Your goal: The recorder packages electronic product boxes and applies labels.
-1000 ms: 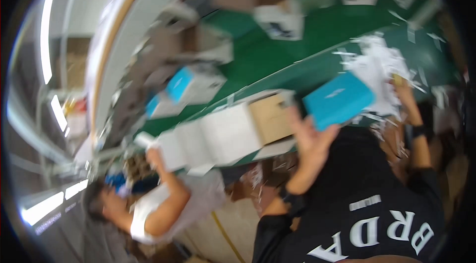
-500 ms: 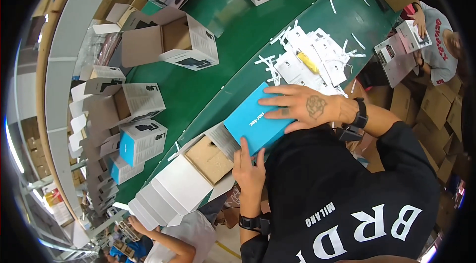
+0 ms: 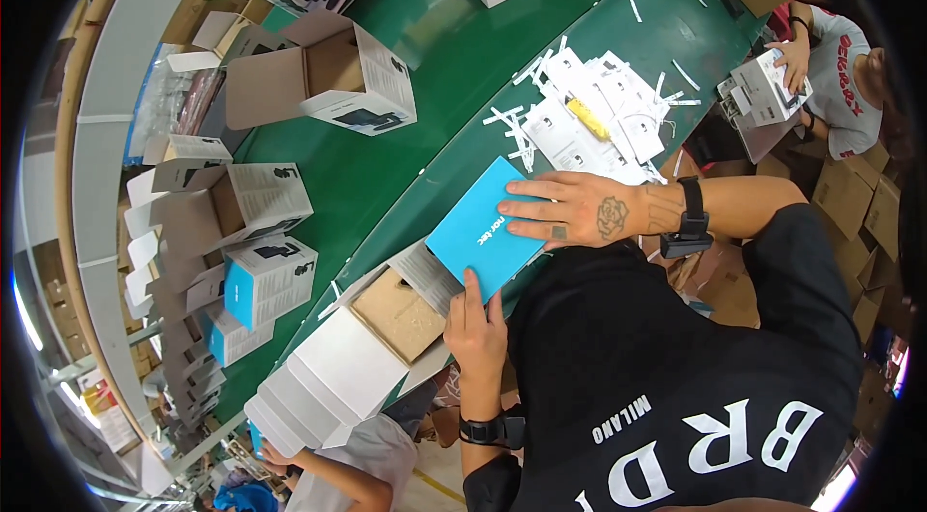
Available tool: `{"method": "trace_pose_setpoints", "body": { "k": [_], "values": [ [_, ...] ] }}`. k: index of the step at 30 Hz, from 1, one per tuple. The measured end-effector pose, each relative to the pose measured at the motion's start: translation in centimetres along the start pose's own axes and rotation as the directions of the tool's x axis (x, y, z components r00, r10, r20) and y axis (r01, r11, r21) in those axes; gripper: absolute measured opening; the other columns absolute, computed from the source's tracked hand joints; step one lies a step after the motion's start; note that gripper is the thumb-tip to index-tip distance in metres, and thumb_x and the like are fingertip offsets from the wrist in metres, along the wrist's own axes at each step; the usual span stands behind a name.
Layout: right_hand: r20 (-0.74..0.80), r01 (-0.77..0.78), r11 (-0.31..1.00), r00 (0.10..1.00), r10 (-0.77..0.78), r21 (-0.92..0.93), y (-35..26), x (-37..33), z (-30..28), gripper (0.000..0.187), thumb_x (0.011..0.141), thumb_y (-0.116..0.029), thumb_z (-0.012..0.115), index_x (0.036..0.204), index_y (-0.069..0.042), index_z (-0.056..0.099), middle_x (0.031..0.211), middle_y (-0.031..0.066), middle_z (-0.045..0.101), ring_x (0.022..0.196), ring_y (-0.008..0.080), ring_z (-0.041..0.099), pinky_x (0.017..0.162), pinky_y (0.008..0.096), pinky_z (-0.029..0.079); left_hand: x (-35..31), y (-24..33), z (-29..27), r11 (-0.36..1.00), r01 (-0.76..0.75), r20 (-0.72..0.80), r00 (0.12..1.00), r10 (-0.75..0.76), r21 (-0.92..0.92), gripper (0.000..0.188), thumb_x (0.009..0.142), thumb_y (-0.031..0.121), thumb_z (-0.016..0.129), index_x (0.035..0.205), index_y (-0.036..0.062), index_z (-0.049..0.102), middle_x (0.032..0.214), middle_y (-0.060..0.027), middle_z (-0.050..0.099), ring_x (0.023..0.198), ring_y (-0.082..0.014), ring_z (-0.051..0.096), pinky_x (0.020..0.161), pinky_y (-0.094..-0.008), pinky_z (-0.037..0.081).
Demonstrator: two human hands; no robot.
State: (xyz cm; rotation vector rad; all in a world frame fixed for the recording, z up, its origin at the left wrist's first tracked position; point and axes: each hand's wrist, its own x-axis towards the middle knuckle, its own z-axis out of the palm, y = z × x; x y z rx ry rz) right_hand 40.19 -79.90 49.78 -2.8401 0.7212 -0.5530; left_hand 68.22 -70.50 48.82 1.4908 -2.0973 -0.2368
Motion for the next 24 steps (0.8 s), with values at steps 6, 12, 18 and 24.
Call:
{"method": "trace_pose_setpoints", "body": {
  "k": [6,12,18,24],
  "values": [
    [0.075,-0.038,0.990,0.997,0.028,0.133,-0.3,0.4,-1.3,0.069,0.089,-0.027,0.072,0.150,-0.007,0.045,0.158,0.0125,0.043,0.146,0.0351,0.041,0.107,0.0446,0.051,0.0,0.1,-0.9,1.000,0.009,0.089,0.996,-0.011,0.024,0.051,0.084,0.005,0.079,0.131,-0.0061,0.063,0.087,-0.0149,0.062,0.075,-0.0307,0.062,0.064,-0.0409,0.052],
    [0.035,0.122,0.993,0.992,-0.121,-0.010,1.9,0.4,1.2,0.075,0.087,-0.029,0.073,0.152,-0.007,0.043,0.162,0.0124,0.038,0.149,0.0361,0.036,0.114,0.0504,0.044,0.6,0.6,-2.4,0.983,-0.064,0.235,0.972,0.022,0.171,0.056,0.084,0.017,0.076,0.133,-0.0061,0.061,0.112,-0.0188,0.062,0.104,-0.0381,0.062,0.084,-0.0494,0.052],
    [0.128,-0.018,0.968,0.992,-0.015,0.252,0.2,1.8,-0.3,0.075,0.086,-0.028,0.074,0.152,-0.008,0.045,0.161,0.0104,0.041,0.150,0.0351,0.035,0.117,0.0537,0.037,3.5,2.2,-2.0,0.959,-0.116,0.290,0.956,0.037,0.260,0.069,0.087,0.030,0.073,0.142,-0.0061,0.051,0.146,-0.0261,0.048,0.137,-0.0454,0.045,0.109,-0.0607,0.037],
    [0.094,-0.095,0.992,0.992,0.087,0.082,-1.8,1.3,1.8,0.078,0.083,-0.026,0.076,0.153,-0.008,0.044,0.163,0.0093,0.038,0.153,0.0319,0.031,0.120,0.0536,0.032,3.9,1.7,1.7,0.936,-0.224,0.418,0.903,0.095,0.270,0.087,0.086,0.036,0.074,0.151,-0.0077,0.036,0.161,-0.0336,0.027,0.152,-0.0510,0.023,0.120,-0.0654,0.020]
  ]
}}
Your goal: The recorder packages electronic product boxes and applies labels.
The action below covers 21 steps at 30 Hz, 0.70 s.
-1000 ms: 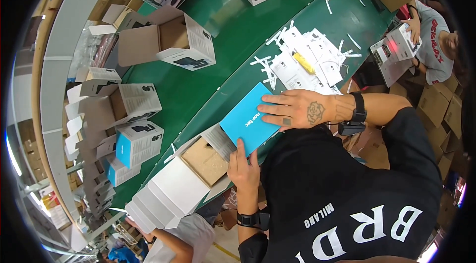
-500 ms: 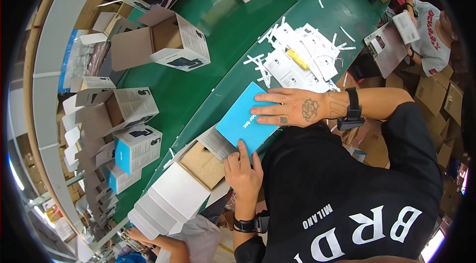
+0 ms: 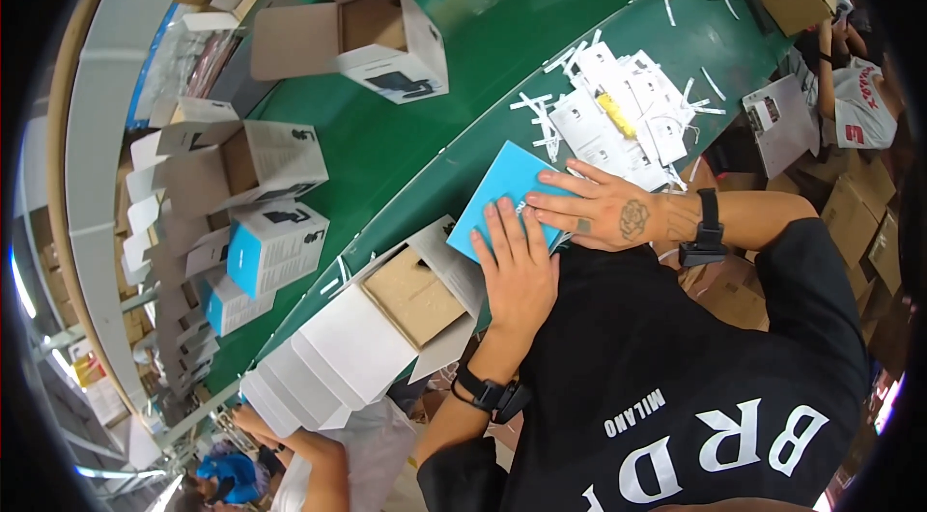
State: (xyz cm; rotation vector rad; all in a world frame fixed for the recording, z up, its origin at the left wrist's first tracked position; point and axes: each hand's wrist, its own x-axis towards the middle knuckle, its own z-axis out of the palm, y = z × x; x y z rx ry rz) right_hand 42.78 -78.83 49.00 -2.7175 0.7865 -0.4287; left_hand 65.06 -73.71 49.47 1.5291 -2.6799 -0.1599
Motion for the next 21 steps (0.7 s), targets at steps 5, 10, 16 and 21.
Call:
{"method": "trace_pose_setpoints", "body": {
  "k": [5,10,16,21],
  "values": [
    [-0.077,0.087,0.990,0.994,-0.079,0.109,2.8,0.1,1.6,0.067,0.081,-0.030,0.079,0.140,-0.007,0.057,0.159,0.0123,0.041,0.152,0.0339,0.031,0.119,0.0539,0.034,0.2,-0.7,0.8,1.000,0.007,-0.083,0.997,-0.006,0.003,0.085,0.087,0.041,0.073,0.150,-0.0046,0.040,0.159,-0.0340,0.031,0.149,-0.0519,0.027,0.119,-0.0660,0.022],
    [-0.010,0.190,0.950,0.981,-0.194,0.247,5.0,5.5,-3.0,0.056,0.077,-0.040,0.081,0.119,-0.006,0.070,0.154,0.0192,0.045,0.149,0.0390,0.035,0.114,0.0533,0.041,1.7,-2.0,-1.2,0.990,0.086,-0.067,0.993,-0.094,-0.113,0.079,0.083,0.043,0.076,0.142,-0.0006,0.047,0.158,-0.0368,0.026,0.147,-0.0580,0.021,0.117,-0.0695,0.019],
    [0.109,0.333,0.942,0.936,-0.336,0.047,4.9,6.5,-2.9,0.056,0.075,-0.046,0.080,0.113,-0.006,0.071,0.153,0.0248,0.043,0.148,0.0453,0.033,0.111,0.0562,0.044,2.8,-2.7,-1.8,0.952,0.138,-0.134,0.975,-0.180,-0.274,0.073,0.074,0.041,0.083,0.131,0.0080,0.051,0.149,-0.0362,0.030,0.134,-0.0567,0.033,0.111,-0.0683,0.025],
    [0.194,0.442,0.893,0.872,-0.450,0.087,6.0,6.4,-4.3,0.061,0.075,-0.043,0.079,0.123,-0.007,0.067,0.157,0.0267,0.036,0.148,0.0490,0.031,0.114,0.0599,0.040,1.7,-2.2,-3.4,0.971,0.128,-0.090,0.985,-0.148,-0.203,0.076,0.070,0.034,0.086,0.134,0.0117,0.050,0.144,-0.0330,0.035,0.126,-0.0516,0.039,0.107,-0.0638,0.031]
  ]
}}
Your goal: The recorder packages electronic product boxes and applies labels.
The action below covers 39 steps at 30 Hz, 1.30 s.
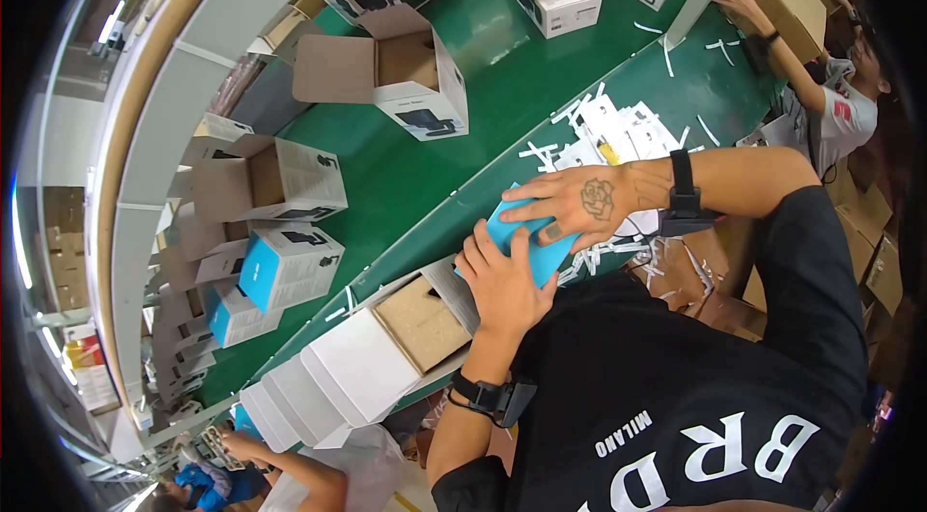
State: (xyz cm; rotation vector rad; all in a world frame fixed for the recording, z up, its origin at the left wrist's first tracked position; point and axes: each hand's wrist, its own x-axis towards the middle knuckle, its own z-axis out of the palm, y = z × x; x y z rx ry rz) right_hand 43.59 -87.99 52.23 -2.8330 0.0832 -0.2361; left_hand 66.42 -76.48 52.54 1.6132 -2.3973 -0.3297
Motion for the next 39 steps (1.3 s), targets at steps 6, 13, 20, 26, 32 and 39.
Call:
{"method": "trace_pose_setpoints", "body": {
  "k": [6,13,20,26,32,39],
  "values": [
    [0.050,0.019,1.000,0.999,-0.020,0.023,0.5,0.7,-0.9,0.054,0.072,-0.039,0.077,0.116,-0.009,0.071,0.158,0.0304,0.034,0.145,0.0520,0.033,0.114,0.0581,0.043,-0.1,-1.3,-2.7,0.994,-0.099,0.186,0.979,0.089,0.043,0.085,0.062,0.026,0.088,0.135,0.0111,0.048,0.146,-0.0322,0.035,0.130,-0.0522,0.039,0.107,-0.0619,0.033],
    [0.058,0.121,0.992,0.991,-0.119,-0.029,1.0,3.5,1.0,0.057,0.074,-0.049,0.073,0.117,-0.011,0.071,0.158,0.0281,0.035,0.142,0.0497,0.038,0.109,0.0557,0.049,-1.9,-1.2,-1.4,0.997,0.064,0.115,0.991,-0.068,0.030,0.086,0.060,0.024,0.087,0.137,0.0142,0.049,0.147,-0.0320,0.035,0.127,-0.0519,0.042,0.107,-0.0605,0.035],
    [0.088,0.079,0.997,0.993,-0.078,-0.002,1.2,8.9,1.4,0.072,0.078,-0.058,0.075,0.129,-0.009,0.064,0.154,0.0201,0.044,0.144,0.0404,0.040,0.107,0.0495,0.049,-4.9,-1.2,-0.4,0.970,0.238,-0.044,0.971,-0.235,0.055,0.084,0.064,0.036,0.089,0.137,0.0148,0.052,0.148,-0.0334,0.037,0.126,-0.0509,0.044,0.106,-0.0594,0.037],
    [0.045,0.146,0.989,0.988,-0.147,0.036,2.4,9.0,1.1,0.073,0.077,-0.059,0.076,0.128,-0.008,0.065,0.154,0.0184,0.046,0.146,0.0376,0.039,0.108,0.0488,0.050,-5.1,-1.7,0.1,0.955,0.291,-0.147,0.949,-0.280,0.062,0.082,0.069,0.047,0.086,0.137,0.0152,0.052,0.148,-0.0343,0.037,0.127,-0.0507,0.043,0.103,-0.0590,0.037],
    [-0.420,-0.370,0.923,0.824,0.380,0.109,8.0,5.7,-4.9,0.062,0.079,-0.030,0.081,0.133,-0.005,0.061,0.140,0.0171,0.061,0.130,0.0374,0.058,0.106,0.0470,0.051,-5.4,-1.6,0.5,0.895,0.443,-0.176,0.887,-0.428,0.058,0.085,0.068,0.049,0.086,0.139,0.0156,0.051,0.150,-0.0341,0.035,0.130,-0.0506,0.042,0.102,-0.0590,0.036],
    [-0.542,-0.650,0.714,0.514,0.665,0.260,15.1,9.3,-0.3,0.056,0.082,-0.028,0.079,0.132,-0.009,0.060,0.137,0.0180,0.058,0.126,0.0366,0.058,0.108,0.0425,0.048,-5.7,-1.7,1.0,0.789,0.615,-0.263,0.760,-0.594,-0.003,0.094,0.068,0.042,0.086,0.146,0.0134,0.043,0.152,-0.0320,0.033,0.139,-0.0492,0.033,0.112,-0.0613,0.025]
  ]
}}
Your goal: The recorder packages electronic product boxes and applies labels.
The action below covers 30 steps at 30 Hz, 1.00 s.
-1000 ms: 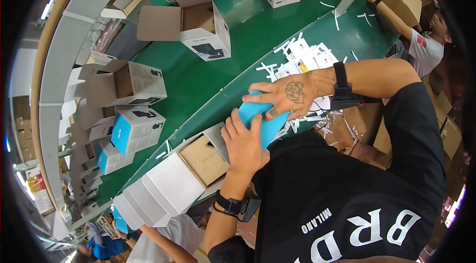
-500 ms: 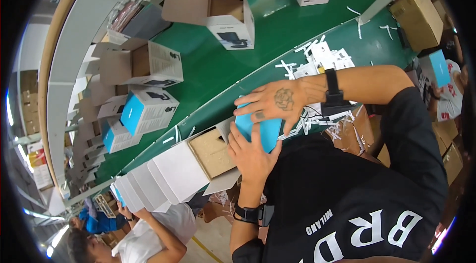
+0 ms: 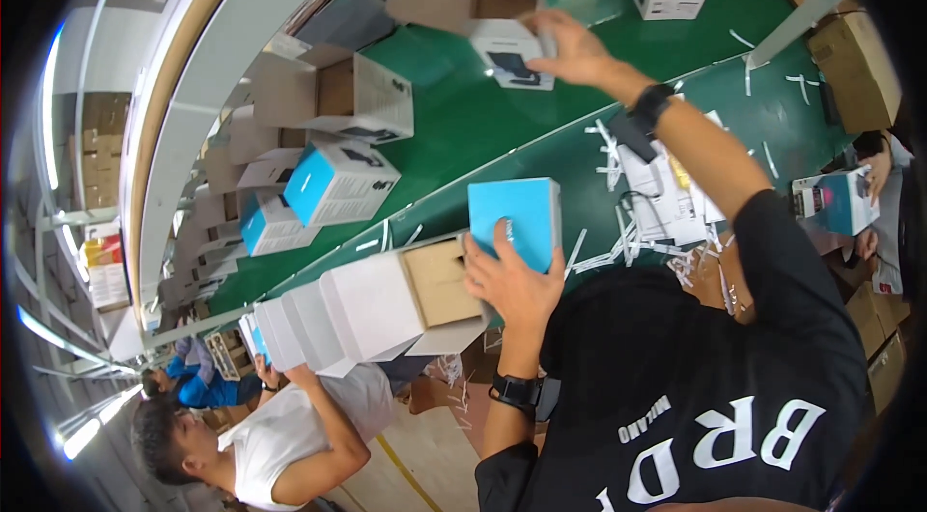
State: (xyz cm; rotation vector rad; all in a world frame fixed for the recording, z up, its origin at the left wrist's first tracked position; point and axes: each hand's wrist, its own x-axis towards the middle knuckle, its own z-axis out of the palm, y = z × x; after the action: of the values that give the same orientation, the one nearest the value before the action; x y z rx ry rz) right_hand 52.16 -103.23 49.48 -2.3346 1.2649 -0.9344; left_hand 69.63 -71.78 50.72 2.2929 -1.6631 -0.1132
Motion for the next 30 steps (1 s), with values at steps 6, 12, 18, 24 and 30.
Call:
{"method": "trace_pose_setpoints", "body": {
  "k": [6,12,18,24,30],
  "values": [
    [-0.121,-0.060,0.974,0.992,0.034,-0.218,1.7,-0.6,0.7,0.030,0.093,-0.027,0.066,0.115,-0.006,0.065,0.115,0.0171,0.064,0.110,0.0369,0.063,0.097,0.0452,0.052,-1.0,0.3,0.2,0.996,0.085,-0.017,0.996,-0.085,-0.023,0.096,0.066,0.038,0.085,0.148,0.0123,0.041,0.153,-0.0314,0.032,0.141,-0.0484,0.031,0.114,-0.0617,0.021],
    [-0.043,0.137,0.989,0.989,-0.139,-0.053,0.4,-6.2,-3.1,0.016,0.097,-0.017,0.062,0.096,-0.003,0.055,0.095,0.0191,0.062,0.088,0.0409,0.063,0.076,0.0481,0.052,-1.8,-0.4,0.7,0.981,0.183,-0.091,0.978,-0.188,-0.062,0.099,0.064,0.034,0.085,0.149,0.0124,0.040,0.156,-0.0299,0.030,0.145,-0.0485,0.025,0.115,-0.0635,0.018],
    [-0.133,0.213,0.965,0.972,-0.193,0.152,-6.7,-21.5,-4.4,0.012,0.087,-0.012,0.075,0.089,-0.006,0.065,0.093,0.0092,0.068,0.082,0.0301,0.068,0.069,0.0405,0.056,-1.5,1.6,-1.0,0.997,-0.048,-0.060,0.997,0.045,-0.057,0.096,0.072,0.020,0.080,0.154,0.0050,0.033,0.158,-0.0279,0.031,0.144,-0.0454,0.031,0.116,-0.0596,0.024],
    [0.069,0.123,0.807,0.978,-0.199,0.578,-10.4,-27.9,-6.9,0.006,0.087,-0.005,0.075,0.089,-0.004,0.070,0.103,0.0089,0.072,0.081,0.0271,0.070,0.069,0.0358,0.058,-3.1,6.7,-3.2,0.438,0.273,0.318,0.948,0.030,-0.856,0.087,0.083,-0.002,0.061,0.158,-0.0054,0.016,0.155,-0.0220,0.037,0.136,-0.0343,0.047,0.114,-0.0440,0.039],
    [-0.067,-0.412,0.792,0.869,0.490,0.451,-2.1,-32.2,-6.4,0.020,0.086,-0.007,0.076,0.105,-0.003,0.071,0.109,0.0146,0.071,0.094,0.0292,0.070,0.080,0.0363,0.056,-3.2,5.2,-1.8,0.428,0.234,0.277,0.960,0.039,-0.873,0.088,0.083,-0.010,0.048,0.161,-0.0043,0.009,0.155,-0.0205,0.038,0.133,-0.0287,0.049,0.110,-0.0379,0.042]
  ]
}}
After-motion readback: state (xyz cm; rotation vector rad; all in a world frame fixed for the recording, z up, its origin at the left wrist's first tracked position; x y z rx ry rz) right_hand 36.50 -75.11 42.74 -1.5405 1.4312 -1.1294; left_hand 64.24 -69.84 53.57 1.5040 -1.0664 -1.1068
